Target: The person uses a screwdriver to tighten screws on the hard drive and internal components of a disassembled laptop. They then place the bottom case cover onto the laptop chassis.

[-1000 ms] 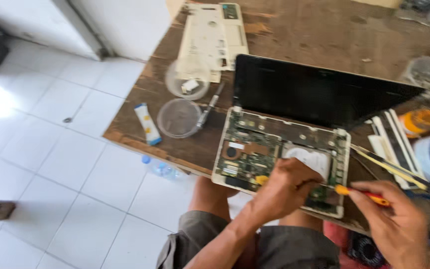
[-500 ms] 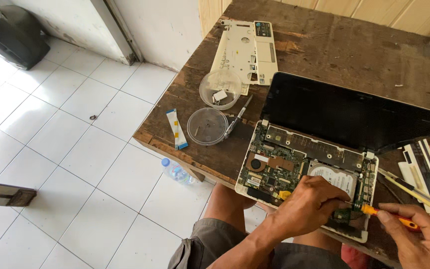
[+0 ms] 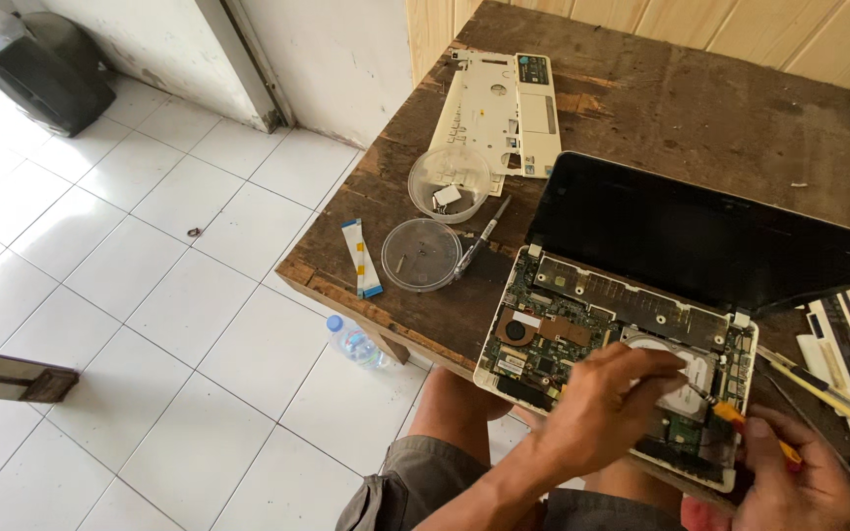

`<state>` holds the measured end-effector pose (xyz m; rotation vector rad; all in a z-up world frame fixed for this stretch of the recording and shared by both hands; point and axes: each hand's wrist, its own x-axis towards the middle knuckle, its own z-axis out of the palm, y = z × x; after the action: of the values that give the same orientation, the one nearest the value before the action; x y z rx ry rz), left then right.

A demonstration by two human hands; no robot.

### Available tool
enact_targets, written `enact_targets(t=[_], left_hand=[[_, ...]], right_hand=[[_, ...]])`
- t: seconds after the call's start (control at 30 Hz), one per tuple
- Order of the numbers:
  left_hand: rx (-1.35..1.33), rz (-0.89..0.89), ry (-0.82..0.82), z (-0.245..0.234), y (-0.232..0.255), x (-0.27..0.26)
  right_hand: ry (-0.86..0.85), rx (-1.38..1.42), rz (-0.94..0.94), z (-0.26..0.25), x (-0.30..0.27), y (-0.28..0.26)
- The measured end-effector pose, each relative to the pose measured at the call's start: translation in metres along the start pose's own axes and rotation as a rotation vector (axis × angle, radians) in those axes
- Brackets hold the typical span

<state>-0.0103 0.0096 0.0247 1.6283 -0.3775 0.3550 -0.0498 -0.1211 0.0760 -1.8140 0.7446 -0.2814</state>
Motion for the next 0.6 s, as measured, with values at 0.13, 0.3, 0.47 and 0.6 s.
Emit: enact_targets(t=[0.13, 0.3, 0.47, 0.6], left_hand=[[0.153, 0.067, 0.050, -0.049, -0.023, -0.006], [0.489, 0.033, 0.269, -0.156, -0.043, -0.012], [0.740, -0.146, 0.322, -0.224, -0.050, -0.009], [0.783, -0.233, 0.373, -0.245, -0.059, -0.006]], right_hand=[[-0.039, 0.121, -0.163, -0.002, 0.035, 0.048], [-0.114, 0.157, -0.306, -0.002, 0.052, 0.076], [-0.085, 0.196, -0.384, 0.001, 0.081, 0.112], [-0.099, 0.201, -0.312, 0.000, 0.065, 0.091]])
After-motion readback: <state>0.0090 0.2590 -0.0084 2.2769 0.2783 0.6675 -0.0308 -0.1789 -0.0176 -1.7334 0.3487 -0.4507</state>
